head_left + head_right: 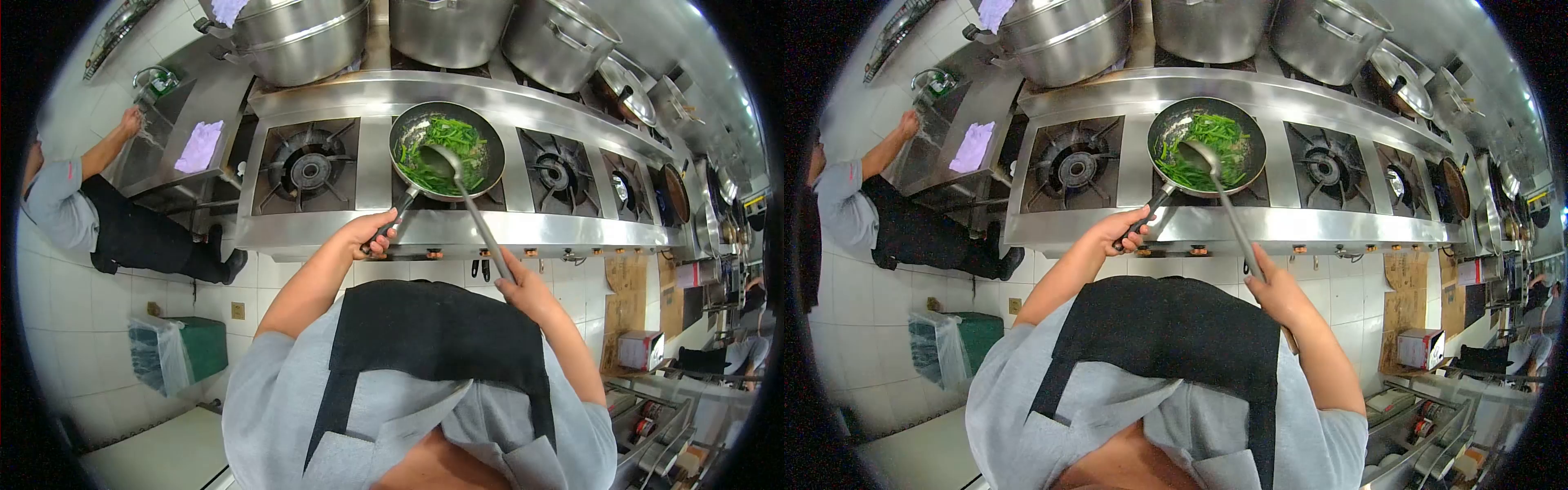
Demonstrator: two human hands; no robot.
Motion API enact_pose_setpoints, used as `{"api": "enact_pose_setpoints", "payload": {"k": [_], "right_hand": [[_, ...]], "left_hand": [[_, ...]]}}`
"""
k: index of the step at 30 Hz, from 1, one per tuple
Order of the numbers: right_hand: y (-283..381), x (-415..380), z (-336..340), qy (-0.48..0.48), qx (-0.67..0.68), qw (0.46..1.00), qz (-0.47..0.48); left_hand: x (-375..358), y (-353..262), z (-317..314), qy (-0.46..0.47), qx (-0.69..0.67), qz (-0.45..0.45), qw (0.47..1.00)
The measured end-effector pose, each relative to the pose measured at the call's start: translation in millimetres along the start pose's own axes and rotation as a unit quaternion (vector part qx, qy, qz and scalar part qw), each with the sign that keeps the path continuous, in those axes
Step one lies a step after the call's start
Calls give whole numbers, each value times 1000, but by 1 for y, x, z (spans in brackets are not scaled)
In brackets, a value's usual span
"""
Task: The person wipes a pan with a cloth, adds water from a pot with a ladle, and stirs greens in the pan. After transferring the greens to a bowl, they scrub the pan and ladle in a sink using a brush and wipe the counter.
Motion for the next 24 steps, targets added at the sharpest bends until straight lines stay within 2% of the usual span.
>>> {"api": "enact_pose_setpoints", "payload": {"k": [2, 6, 8, 9, 11, 12, 13, 15, 16, 18, 19, 20, 21, 22, 24], "right_hand": [[2, 3, -9, 37, 13, 999, 21], [13, 47, -9, 45, 57, 996, -43], [15, 54, -4, -66, -23, 997, -28], [3, 60, -4, -68, -22, 997, -27], [-21, 64, 4, -198, -85, 970, 115], [-10, 51, 9, -195, -129, 972, 32], [-1, 46, 11, -193, -132, 972, 31], [5, 45, 12, -178, -237, 951, -85], [0, 45, 10, -179, -239, 951, -81], [-14, 37, -3, -189, -177, 963, 76], [0, 18, 2, -188, -176, 963, 78], [20, -11, 12, -98, -68, 993, -10], [26, -29, 13, -5, 41, 994, -99], [20, -32, 10, -3, 39, 994, -101], [12, -32, 5, -20, 33, 999, 23]], "left_hand": [[-2, 1, -1, -15, -2, -1, 1000], [-3, 1, -1, -24, 7, -5, 1000], [-4, -1, -2, -29, 14, 1, 999], [-4, -2, -1, -29, 15, -1, 999], [-2, 1, 1, -23, 11, -6, 1000], [-1, 1, 2, -29, 12, -2, 1000], [-1, 2, 2, -29, 9, 0, 1000], [-2, 1, 1, -33, 13, -10, 999], [-3, -1, 0, -29, 18, -11, 999], [-2, 0, 2, -20, 15, -9, 1000], [-1, 0, 2, -9, 13, -3, 1000], [-1, 0, 3, -10, 13, -3, 1000], [-1, 1, 2, -15, 15, -7, 1000], [-1, 1, 2, -19, 15, -11, 1000], [-3, 1, 0, -21, 17, -9, 1000]]}}
Point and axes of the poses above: each hand's wrist, its own x-axis towards the middle knuckle, its own z-axis out of the back of the hand, y = z × x, the point moved 3 cm from there along x, towards the middle knuckle, and after that the axes turned 11 degrees about -z, right-handed, at the moved point
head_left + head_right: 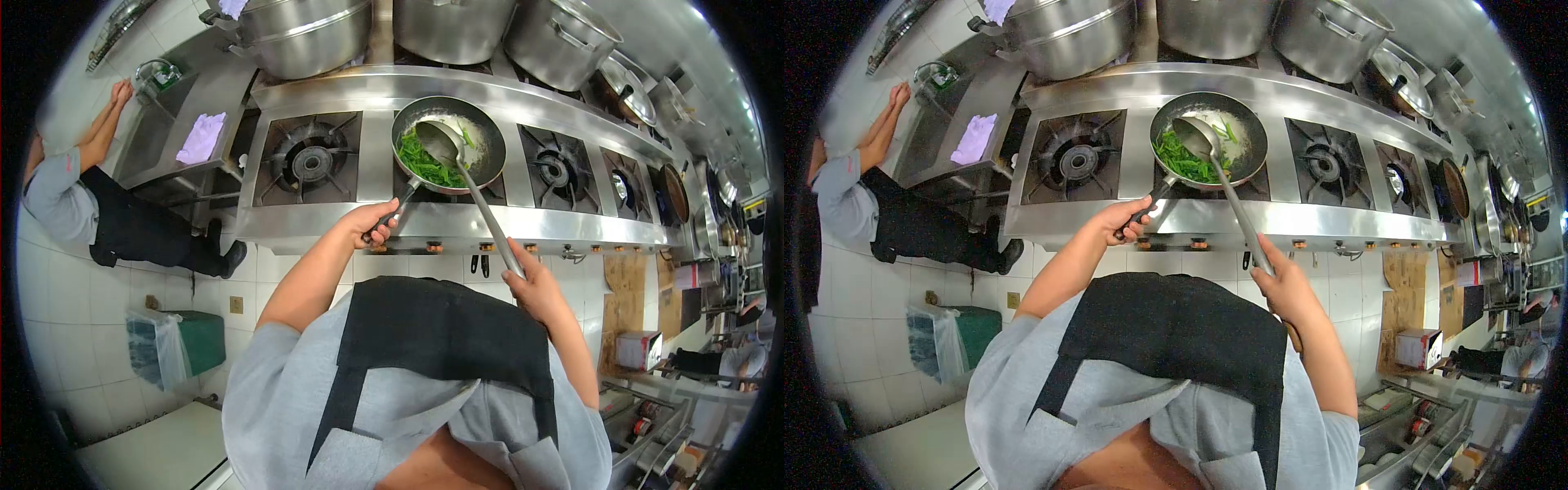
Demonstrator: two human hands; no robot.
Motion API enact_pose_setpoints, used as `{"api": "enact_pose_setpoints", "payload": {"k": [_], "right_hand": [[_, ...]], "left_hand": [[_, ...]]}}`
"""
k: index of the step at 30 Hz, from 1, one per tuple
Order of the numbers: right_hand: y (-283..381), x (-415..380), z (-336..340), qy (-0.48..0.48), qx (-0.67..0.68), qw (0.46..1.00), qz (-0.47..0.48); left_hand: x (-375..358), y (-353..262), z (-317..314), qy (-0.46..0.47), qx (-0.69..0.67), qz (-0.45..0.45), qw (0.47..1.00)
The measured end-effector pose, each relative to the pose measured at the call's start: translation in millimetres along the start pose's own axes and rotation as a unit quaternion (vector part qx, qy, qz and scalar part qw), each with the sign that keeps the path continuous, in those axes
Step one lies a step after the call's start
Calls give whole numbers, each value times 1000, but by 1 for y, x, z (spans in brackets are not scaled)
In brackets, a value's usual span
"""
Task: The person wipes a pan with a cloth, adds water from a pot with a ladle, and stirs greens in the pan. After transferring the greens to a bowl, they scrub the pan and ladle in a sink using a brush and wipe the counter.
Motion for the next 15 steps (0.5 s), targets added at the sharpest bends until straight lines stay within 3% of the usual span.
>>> {"api": "enact_pose_setpoints", "payload": {"k": [4, 6, 7, 9, 11, 13, 15], "right_hand": [[-26, 48, -14, 19, -26, 997, -66], [-46, 72, -12, -84, -66, 994, -16], [-27, 58, -9, -83, -66, 994, -12], [-4, 21, 0, -44, 27, 992, -117], [-18, 13, -3, -27, 2, 994, -104], [-11, 14, -18, 38, -9, 999, 1], [-5, 31, -20, 68, -5, 997, -45]], "left_hand": [[0, 0, -2, 3, 5, -3, 1000], [0, 1, -1, 0, 4, -7, 1000], [1, 2, 0, 4, -2, -5, 1000], [1, 0, 1, 9, -6, -5, 1000], [1, 0, -1, 3, 8, -6, 1000], [0, 0, -3, 2, 6, -2, 1000], [-2, 1, -4, -1, 3, -2, 1000]]}}
Point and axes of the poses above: each hand's wrist, its own x-axis towards the middle knuckle, its own z-axis out of the back of the hand, y = z × x, the point moved 3 cm from there along x, towards the middle knuckle, and after that the axes turned 11 degrees about -z, right-handed, at the moved point
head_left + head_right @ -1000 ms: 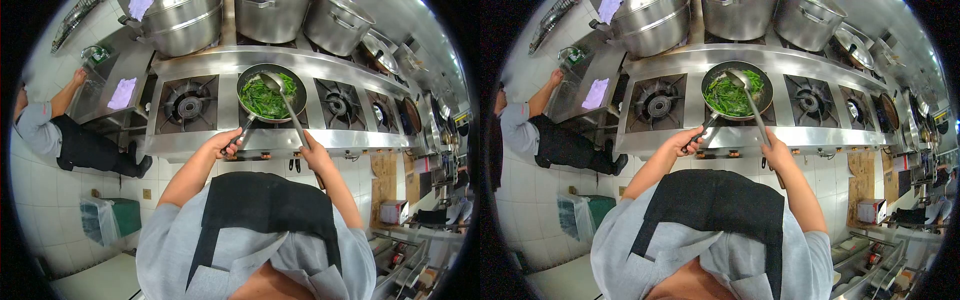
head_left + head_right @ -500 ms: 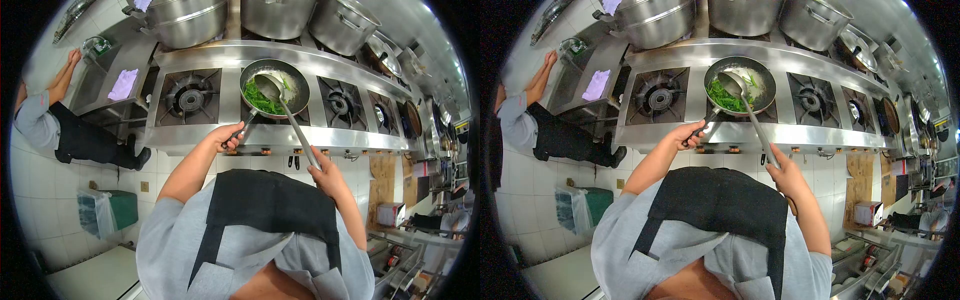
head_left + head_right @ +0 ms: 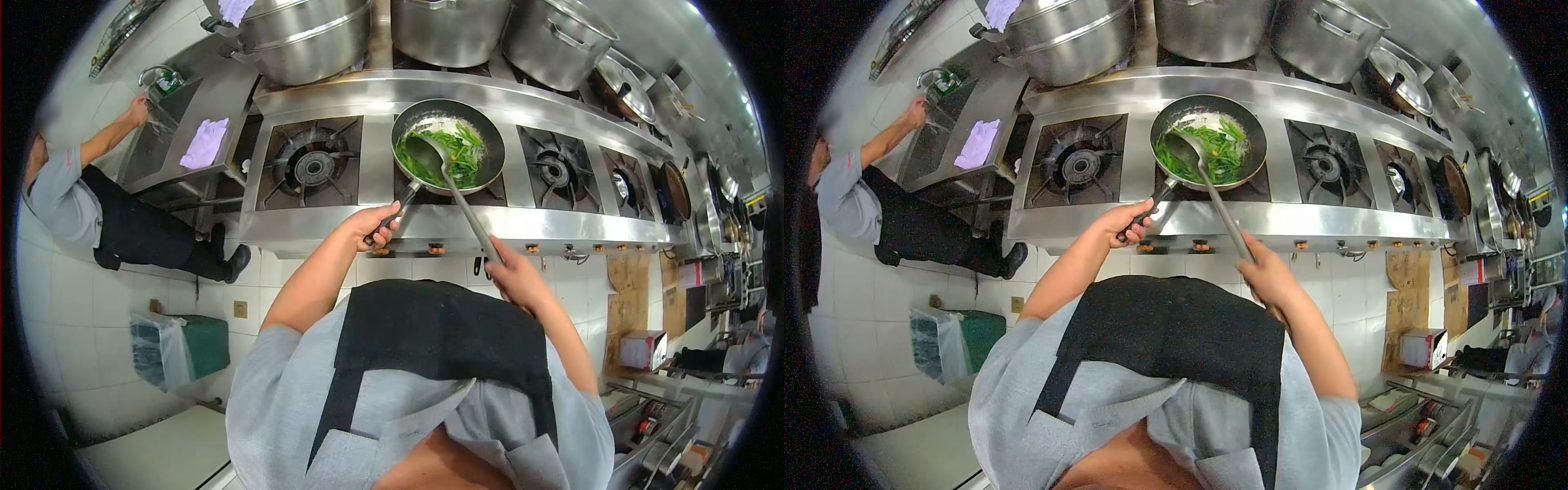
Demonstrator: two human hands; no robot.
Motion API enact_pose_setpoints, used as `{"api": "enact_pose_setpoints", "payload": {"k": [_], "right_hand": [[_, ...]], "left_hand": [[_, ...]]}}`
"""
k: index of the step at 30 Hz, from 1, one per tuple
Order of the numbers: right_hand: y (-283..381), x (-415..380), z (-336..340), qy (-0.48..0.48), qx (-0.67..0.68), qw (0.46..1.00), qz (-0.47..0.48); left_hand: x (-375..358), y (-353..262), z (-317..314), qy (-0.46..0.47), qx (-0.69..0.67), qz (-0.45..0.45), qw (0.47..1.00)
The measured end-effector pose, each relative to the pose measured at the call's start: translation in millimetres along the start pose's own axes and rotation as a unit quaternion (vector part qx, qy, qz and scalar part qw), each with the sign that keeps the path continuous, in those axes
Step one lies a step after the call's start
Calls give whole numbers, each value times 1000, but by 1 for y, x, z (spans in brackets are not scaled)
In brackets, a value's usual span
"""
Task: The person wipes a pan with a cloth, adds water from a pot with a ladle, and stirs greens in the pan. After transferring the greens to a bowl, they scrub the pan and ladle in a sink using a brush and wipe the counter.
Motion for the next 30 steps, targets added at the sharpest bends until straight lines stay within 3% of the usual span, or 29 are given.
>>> {"api": "enact_pose_setpoints", "payload": {"k": [3, 5, 8, 9, 12, 14, 18, 20, 21, 24, 25, 26, 28, 30], "right_hand": [[-10, 53, -11, 13, 47, 998, -28], [-14, 73, -6, -114, -17, 993, 32], [-5, 29, -1, -122, -35, 992, -21], [-8, 16, -3, -135, -77, 988, 27], [-3, 7, -9, -66, -71, 995, 31], [19, 14, -5, -20, -22, 999, -22], [-13, 80, -3, -115, -53, 990, 59], [-22, 87, 5, -255, -106, 946, 171], [7, 57, 15, -220, -111, 968, 52], [10, 89, 21, -227, -131, 964, 50], [11, 101, 13, -245, -114, 954, 128], [4, 110, 11, -244, -115, 954, 129], [23, 89, -3, -170, -186, 965, 77], [23, 57, -1, -157, -242, 956, 57]], "left_hand": [[2, 0, 1, 0, -5, 1, 1000], [4, 2, 2, -1, 1, 3, 1000], [3, 0, 2, 2, 7, -1, 1000], [4, 0, 3, 6, 9, -1, 1000], [7, 1, 5, 14, 7, 5, 1000], [6, 0, 4, 11, 10, 3, 1000], [3, -3, 6, 14, 12, 2, 1000], [3, -5, 8, 20, 17, 1, 1000], [3, -5, 7, 19, 24, -3, 1000], [4, -2, 9, 8, 28, 0, 1000], [6, -3, 11, 24, 38, -13, 999], [8, -6, 12, 40, 50, -27, 998], [5, -11, 12, 36, 60, -20, 997], [0, -17, 12, 29, 66, -10, 997]]}}
Point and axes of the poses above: each hand's wrist, its own x-axis towards the middle knuckle, its own z-axis out of the back of the hand, y = z × x, the point moved 3 cm from there along x, towards the middle knuckle, and after that the axes turned 11 degrees about -z, right-handed, at the moved point
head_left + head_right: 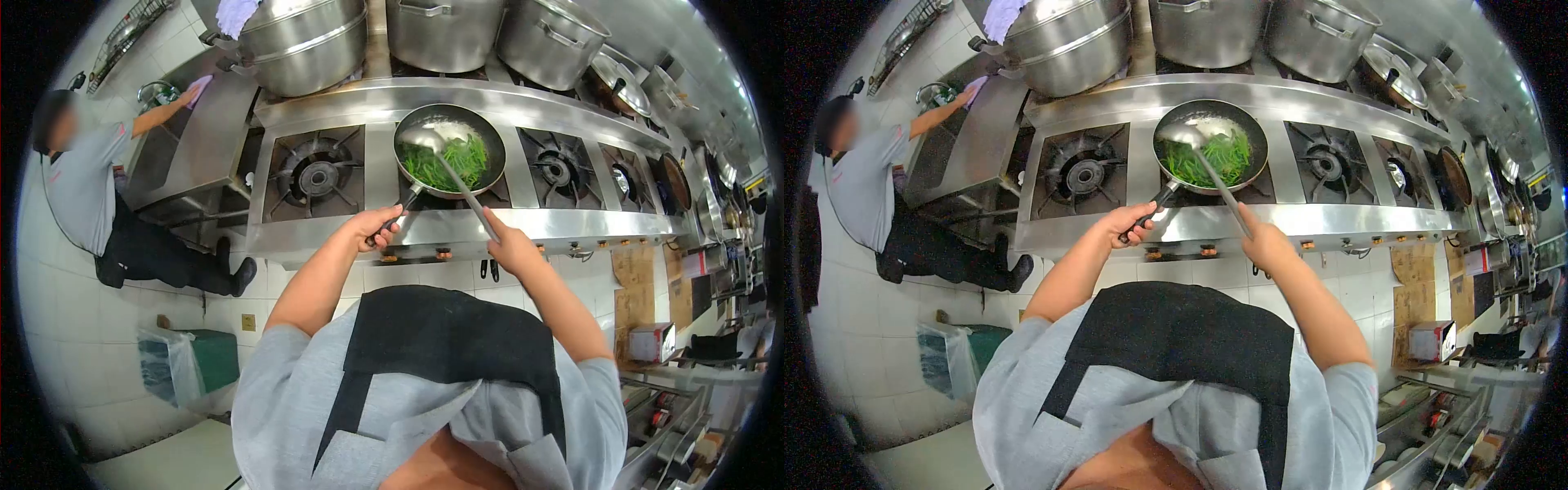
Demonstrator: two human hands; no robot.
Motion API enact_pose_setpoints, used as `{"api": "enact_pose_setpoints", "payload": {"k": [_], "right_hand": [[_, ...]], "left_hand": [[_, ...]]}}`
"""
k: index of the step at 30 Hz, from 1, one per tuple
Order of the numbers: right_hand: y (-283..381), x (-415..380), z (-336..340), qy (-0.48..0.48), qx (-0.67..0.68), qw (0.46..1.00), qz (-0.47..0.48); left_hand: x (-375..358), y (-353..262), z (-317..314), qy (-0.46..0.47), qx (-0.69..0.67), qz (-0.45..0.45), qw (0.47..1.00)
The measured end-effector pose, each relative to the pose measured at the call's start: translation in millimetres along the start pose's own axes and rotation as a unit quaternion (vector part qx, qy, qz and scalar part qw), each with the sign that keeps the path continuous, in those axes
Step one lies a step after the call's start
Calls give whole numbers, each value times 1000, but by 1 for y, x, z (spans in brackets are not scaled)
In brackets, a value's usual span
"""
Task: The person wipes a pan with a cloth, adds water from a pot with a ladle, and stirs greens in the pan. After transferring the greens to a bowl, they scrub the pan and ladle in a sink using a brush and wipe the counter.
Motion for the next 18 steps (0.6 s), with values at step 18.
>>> {"api": "enact_pose_setpoints", "payload": {"k": [18], "right_hand": [[-26, -91, 52, -80, 304, 949, 28]], "left_hand": [[-44, -11, -61, 91, 11, -69, 993]]}}
Point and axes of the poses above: each hand's wrist, its own x-axis towards the middle knuckle, its own z-axis out of the back of the hand, y = z × x, the point moved 3 cm from there along x, towards the middle knuckle, and after that the axes turned 11 degrees about -z, right-handed, at the moved point
